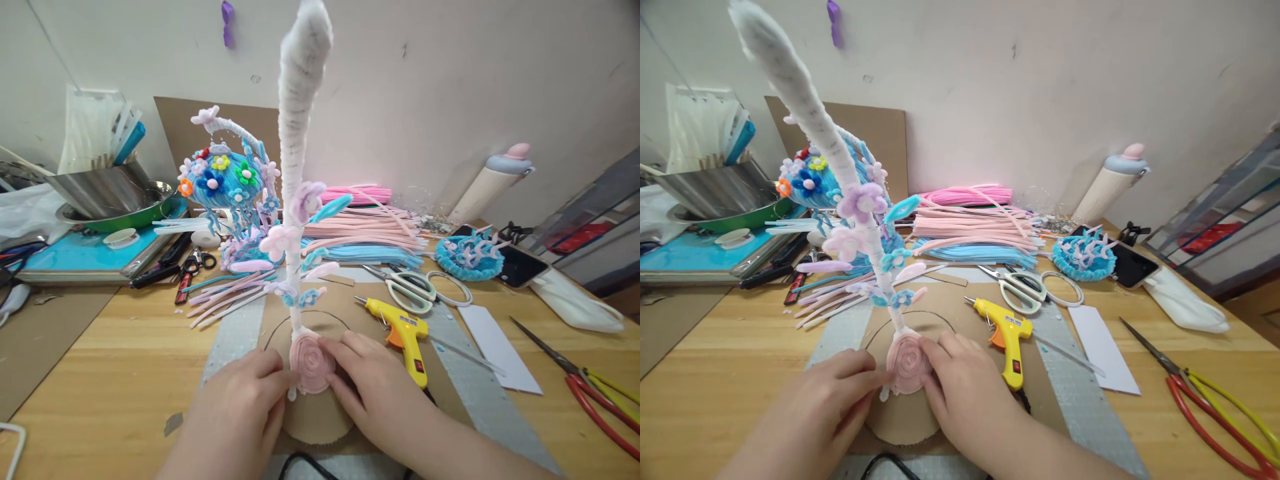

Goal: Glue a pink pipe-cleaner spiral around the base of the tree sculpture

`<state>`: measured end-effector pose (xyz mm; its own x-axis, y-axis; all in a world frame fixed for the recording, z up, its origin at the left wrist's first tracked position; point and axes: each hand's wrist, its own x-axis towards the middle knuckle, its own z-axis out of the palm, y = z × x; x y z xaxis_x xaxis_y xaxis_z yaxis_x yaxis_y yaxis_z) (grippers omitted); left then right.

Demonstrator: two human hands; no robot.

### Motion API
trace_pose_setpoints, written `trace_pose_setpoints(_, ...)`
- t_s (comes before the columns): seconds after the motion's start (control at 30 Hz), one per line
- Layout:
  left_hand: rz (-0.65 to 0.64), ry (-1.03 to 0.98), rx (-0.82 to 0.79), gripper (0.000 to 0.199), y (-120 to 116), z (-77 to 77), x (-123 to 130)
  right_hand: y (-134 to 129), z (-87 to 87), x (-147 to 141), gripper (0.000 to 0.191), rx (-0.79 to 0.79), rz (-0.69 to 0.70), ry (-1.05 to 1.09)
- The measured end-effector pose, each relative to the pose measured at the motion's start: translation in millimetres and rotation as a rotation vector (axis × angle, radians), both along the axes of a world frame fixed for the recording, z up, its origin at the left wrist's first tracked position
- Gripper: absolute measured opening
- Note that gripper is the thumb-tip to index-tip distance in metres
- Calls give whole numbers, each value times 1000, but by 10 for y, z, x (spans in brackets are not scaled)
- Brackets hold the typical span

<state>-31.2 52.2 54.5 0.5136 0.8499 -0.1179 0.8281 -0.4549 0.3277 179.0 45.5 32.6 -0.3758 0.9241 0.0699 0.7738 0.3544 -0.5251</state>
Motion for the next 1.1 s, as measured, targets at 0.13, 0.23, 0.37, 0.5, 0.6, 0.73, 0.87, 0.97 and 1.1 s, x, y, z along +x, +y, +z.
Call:
trace_pose_setpoints(0.13,-33,83,22,31,-35,-24,0,-4,-2,-4,36,-11,-6,4)
trace_pose_setpoints(0.23,-22,88,19,32,-14,-2,9,-10,-1,-8,36,-11,-7,-6)
trace_pose_setpoints(0.37,8,-2,3,29,23,48,6,-12,-1,-8,36,-6,0,-21)
trace_pose_setpoints(0.5,-5,-146,117,32,-70,-18,-29,-6,-4,-1,39,0,13,-16)
trace_pose_setpoints(0.6,1,-130,310,38,-214,-153,-44,-5,-9,5,38,12,11,-15)
trace_pose_setpoints(0.73,-53,-21,426,53,-329,-293,-19,-11,-20,7,38,29,9,-23)
trace_pose_setpoints(0.87,-73,60,457,61,-345,-304,12,-20,-27,9,37,45,17,-33)
trace_pose_setpoints(0.97,-48,44,392,63,-343,-267,11,-26,-25,15,37,50,18,-40)
trace_pose_setpoints(1.1,51,-124,210,54,-308,-231,-24,-26,-22,22,38,62,27,-33)
